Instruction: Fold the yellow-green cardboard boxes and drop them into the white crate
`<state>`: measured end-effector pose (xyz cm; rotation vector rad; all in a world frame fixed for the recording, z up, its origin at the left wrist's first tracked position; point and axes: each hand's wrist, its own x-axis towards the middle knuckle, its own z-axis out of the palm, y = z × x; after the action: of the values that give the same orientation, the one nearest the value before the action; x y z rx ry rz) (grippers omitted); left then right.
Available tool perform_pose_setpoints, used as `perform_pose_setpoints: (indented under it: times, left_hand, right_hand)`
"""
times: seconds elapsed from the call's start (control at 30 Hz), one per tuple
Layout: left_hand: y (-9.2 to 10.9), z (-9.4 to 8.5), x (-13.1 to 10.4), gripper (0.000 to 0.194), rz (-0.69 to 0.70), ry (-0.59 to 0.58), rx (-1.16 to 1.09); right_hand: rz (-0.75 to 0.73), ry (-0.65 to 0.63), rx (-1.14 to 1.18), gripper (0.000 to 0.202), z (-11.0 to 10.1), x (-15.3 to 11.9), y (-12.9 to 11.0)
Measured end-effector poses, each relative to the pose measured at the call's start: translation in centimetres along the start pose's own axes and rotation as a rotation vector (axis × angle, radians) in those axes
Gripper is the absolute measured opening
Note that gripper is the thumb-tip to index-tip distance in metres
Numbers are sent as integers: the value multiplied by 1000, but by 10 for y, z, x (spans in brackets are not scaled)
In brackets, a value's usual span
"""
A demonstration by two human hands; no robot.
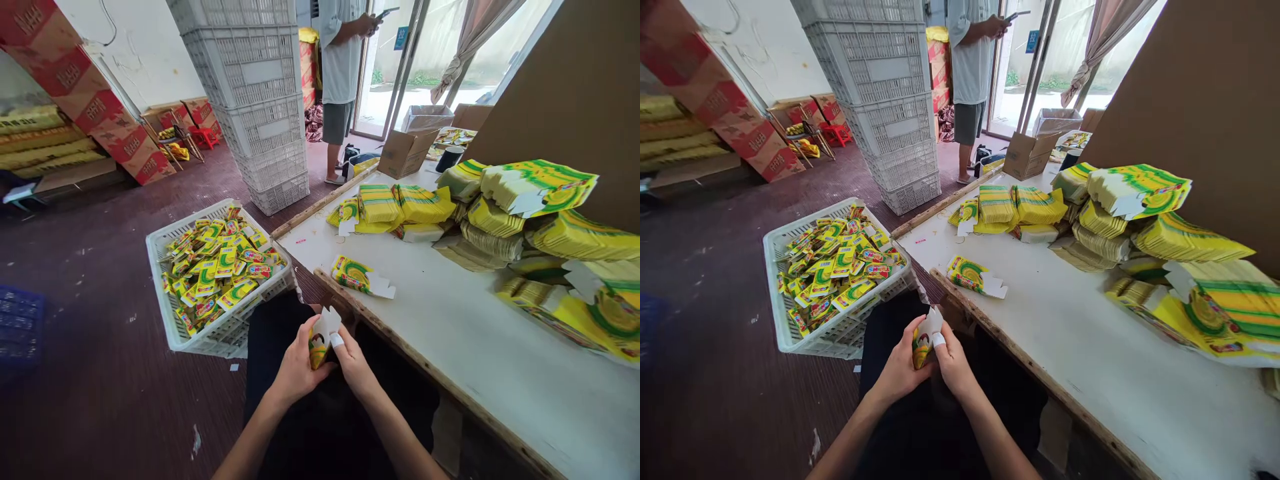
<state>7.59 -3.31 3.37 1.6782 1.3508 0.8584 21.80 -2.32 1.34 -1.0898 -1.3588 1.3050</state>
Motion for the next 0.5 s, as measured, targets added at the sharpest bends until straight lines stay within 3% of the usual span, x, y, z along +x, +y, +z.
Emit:
perform_pose_setpoints:
  times: [0.23, 0.4, 0.5]
  left_hand:
    - [-5, 9, -5, 47, -49, 90, 12]
    - [-7, 10, -7, 46, -73, 122, 24]
    - [-8, 10, -6, 51, -40, 110, 42]
  right_hand:
    - [-49, 38, -36, 45, 15, -1, -9]
    - [-18, 95, -19, 53, 21, -1, -4]
    - [41, 40, 91, 56, 18, 3, 0]
